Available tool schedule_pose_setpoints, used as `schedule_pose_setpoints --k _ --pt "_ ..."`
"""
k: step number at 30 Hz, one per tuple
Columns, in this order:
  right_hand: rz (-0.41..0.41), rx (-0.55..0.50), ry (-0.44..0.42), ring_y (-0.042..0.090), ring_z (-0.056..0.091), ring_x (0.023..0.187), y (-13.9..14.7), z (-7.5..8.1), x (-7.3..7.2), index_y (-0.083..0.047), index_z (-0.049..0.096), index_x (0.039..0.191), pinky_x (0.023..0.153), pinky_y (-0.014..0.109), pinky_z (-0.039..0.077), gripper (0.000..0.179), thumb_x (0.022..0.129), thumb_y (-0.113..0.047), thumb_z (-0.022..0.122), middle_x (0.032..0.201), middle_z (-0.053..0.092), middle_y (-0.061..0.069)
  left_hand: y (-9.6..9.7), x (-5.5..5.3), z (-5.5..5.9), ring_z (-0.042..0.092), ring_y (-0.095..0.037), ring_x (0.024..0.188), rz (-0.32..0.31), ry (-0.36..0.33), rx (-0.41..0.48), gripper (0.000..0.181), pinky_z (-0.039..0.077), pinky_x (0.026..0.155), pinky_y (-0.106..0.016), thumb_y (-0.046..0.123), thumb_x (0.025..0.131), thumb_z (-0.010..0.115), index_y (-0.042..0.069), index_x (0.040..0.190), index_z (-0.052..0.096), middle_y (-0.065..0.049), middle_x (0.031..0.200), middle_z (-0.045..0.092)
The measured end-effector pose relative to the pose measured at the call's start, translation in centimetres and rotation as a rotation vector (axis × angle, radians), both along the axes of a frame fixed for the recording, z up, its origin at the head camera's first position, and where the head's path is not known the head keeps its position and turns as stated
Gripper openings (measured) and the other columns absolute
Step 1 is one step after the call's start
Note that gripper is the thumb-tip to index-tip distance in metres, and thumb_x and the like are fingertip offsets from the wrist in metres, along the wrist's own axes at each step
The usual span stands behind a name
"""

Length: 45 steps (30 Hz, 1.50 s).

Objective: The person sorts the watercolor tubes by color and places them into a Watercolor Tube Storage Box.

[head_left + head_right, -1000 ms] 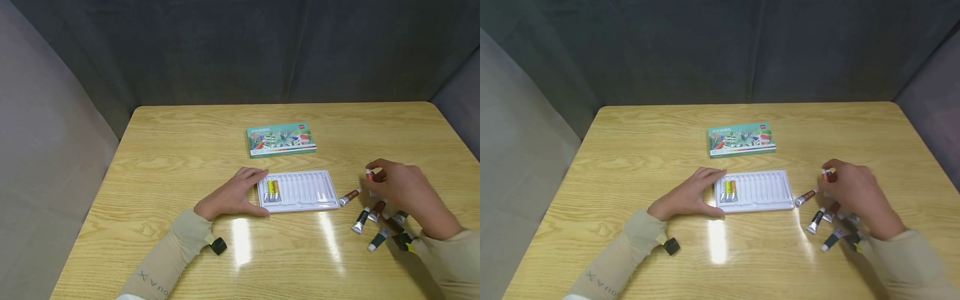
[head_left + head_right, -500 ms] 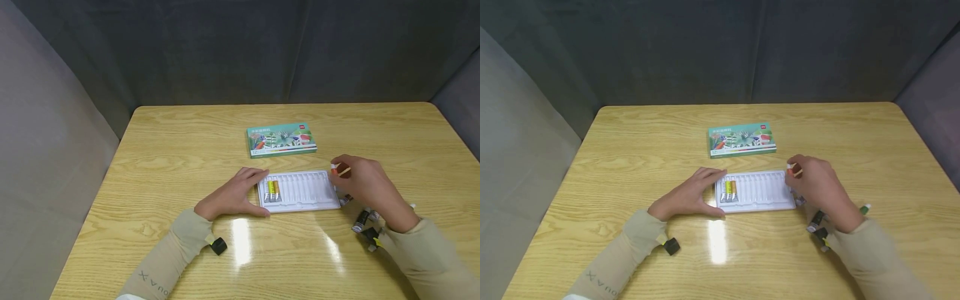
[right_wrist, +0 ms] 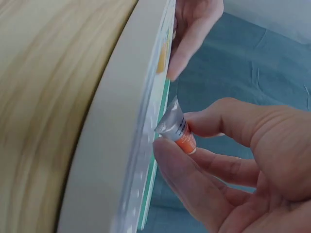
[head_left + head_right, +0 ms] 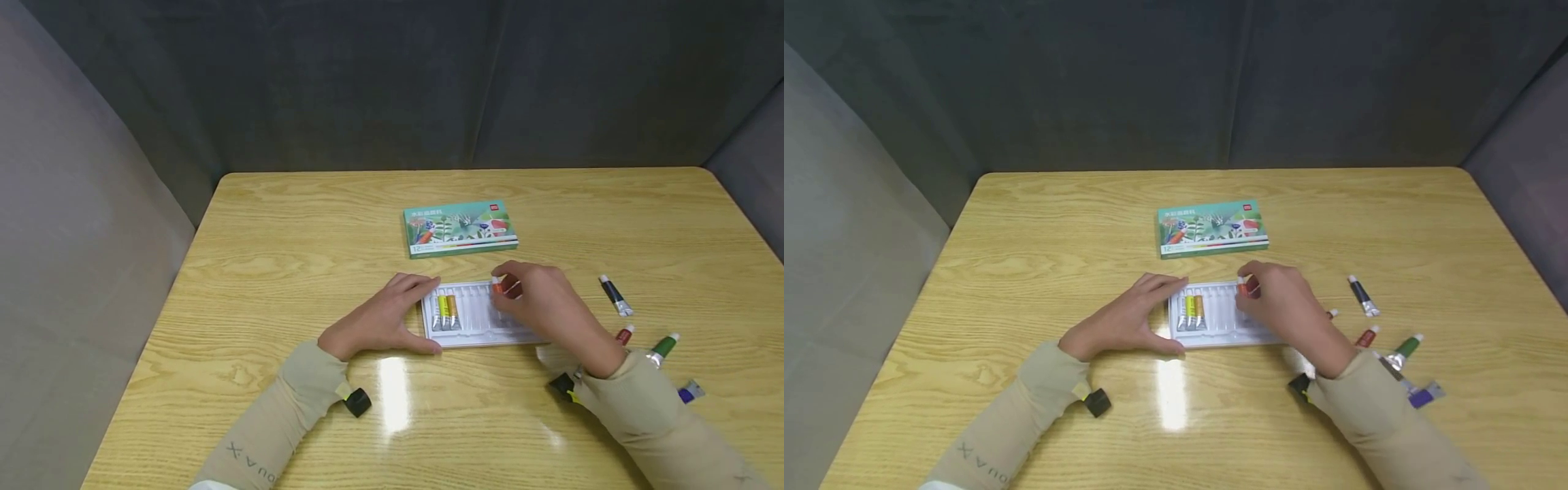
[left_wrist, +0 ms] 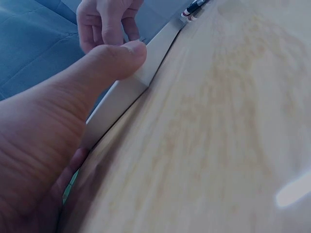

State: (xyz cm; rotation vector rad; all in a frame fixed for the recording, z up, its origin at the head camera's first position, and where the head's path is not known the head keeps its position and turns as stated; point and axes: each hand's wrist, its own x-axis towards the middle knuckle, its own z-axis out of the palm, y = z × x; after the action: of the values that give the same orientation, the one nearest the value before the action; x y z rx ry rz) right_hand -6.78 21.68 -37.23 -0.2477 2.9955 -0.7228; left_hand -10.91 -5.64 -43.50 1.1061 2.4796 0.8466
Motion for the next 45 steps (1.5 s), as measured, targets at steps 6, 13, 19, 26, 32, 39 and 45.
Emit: schedule_pose_setpoints --k 6,13,19,26,32,39,45 --pt "0.030 -0.026 -0.027 0.021 0.074 0.087 -1.7 -0.3 -0.4 -0.002 0.072 0.117 0.075 0.039 0.058 0.031 0.089 -0.015 0.075 0.094 0.078 0.010 -0.1 0.0 0.0 0.035 -0.015 0.151 0.002 0.000 -0.006 0.112 0.039 0.124 -0.042 0.065 0.077 0.083 0.020 0.165 0.030 0.003 0.164 0.039" --pt "0.057 -0.065 -0.021 0.015 0.067 0.079 -3.1 -0.8 -0.5 -0.003 0.074 0.115 0.069 0.030 0.051 0.028 0.088 -0.013 0.076 0.088 0.076 0.006 -0.1 -0.1 0.0 0.033 -0.015 0.152 0.000 -0.009 -0.002 0.111 0.039 0.124 -0.042 0.065 0.078 0.082 0.021 0.165 0.030 0.003 0.165 0.038" --pt "0.063 -0.094 -0.035 0.012 0.063 0.074 -4.1 -1.1 -0.5 -0.004 0.074 0.113 0.067 0.027 0.049 0.028 0.088 -0.014 0.076 0.085 0.073 0.004 -0.1 0.0 0.0 0.033 -0.014 0.152 0.003 -0.019 0.000 0.110 0.039 0.124 -0.042 0.066 0.078 0.082 0.021 0.165 0.031 0.004 0.165 0.037" --pt "0.056 -0.078 -0.061 0.012 0.061 0.073 -4.4 -1.4 -0.6 -0.004 0.074 0.115 0.066 0.027 0.048 0.029 0.089 -0.016 0.077 0.085 0.072 0.004 -0.1 0.0 -0.1 0.033 -0.015 0.151 -0.006 -0.009 -0.005 0.111 0.039 0.124 -0.041 0.066 0.078 0.082 0.021 0.165 0.030 0.003 0.165 0.038" --pt "0.063 -0.085 -0.083 0.012 0.062 0.074 -4.5 -1.5 -0.7 -0.005 0.074 0.114 0.066 0.027 0.049 0.028 0.090 -0.019 0.078 0.085 0.072 0.003 -0.1 -0.1 0.0 0.034 -0.015 0.151 -0.004 -0.008 0.000 0.111 0.039 0.124 -0.041 0.065 0.078 0.083 0.020 0.165 0.031 0.002 0.164 0.038" --pt "0.063 -0.080 -0.097 0.012 0.061 0.074 -4.6 -1.6 -0.9 -0.004 0.074 0.116 0.065 0.027 0.048 0.029 0.092 -0.019 0.078 0.086 0.072 0.004 -0.1 -0.1 0.0 0.034 -0.016 0.151 0.000 -0.005 0.002 0.110 0.039 0.124 -0.043 0.065 0.078 0.082 0.020 0.165 0.031 0.003 0.165 0.038" --pt "0.052 -0.053 -0.081 0.013 0.066 0.076 -4.7 -1.6 -0.7 0.000 0.075 0.118 0.066 0.029 0.053 0.032 0.092 -0.019 0.078 0.089 0.075 0.006 -0.1 -0.1 -0.1 0.033 -0.015 0.152 -0.004 -0.011 0.002 0.110 0.039 0.124 -0.043 0.066 0.078 0.082 0.021 0.165 0.030 0.003 0.165 0.037"
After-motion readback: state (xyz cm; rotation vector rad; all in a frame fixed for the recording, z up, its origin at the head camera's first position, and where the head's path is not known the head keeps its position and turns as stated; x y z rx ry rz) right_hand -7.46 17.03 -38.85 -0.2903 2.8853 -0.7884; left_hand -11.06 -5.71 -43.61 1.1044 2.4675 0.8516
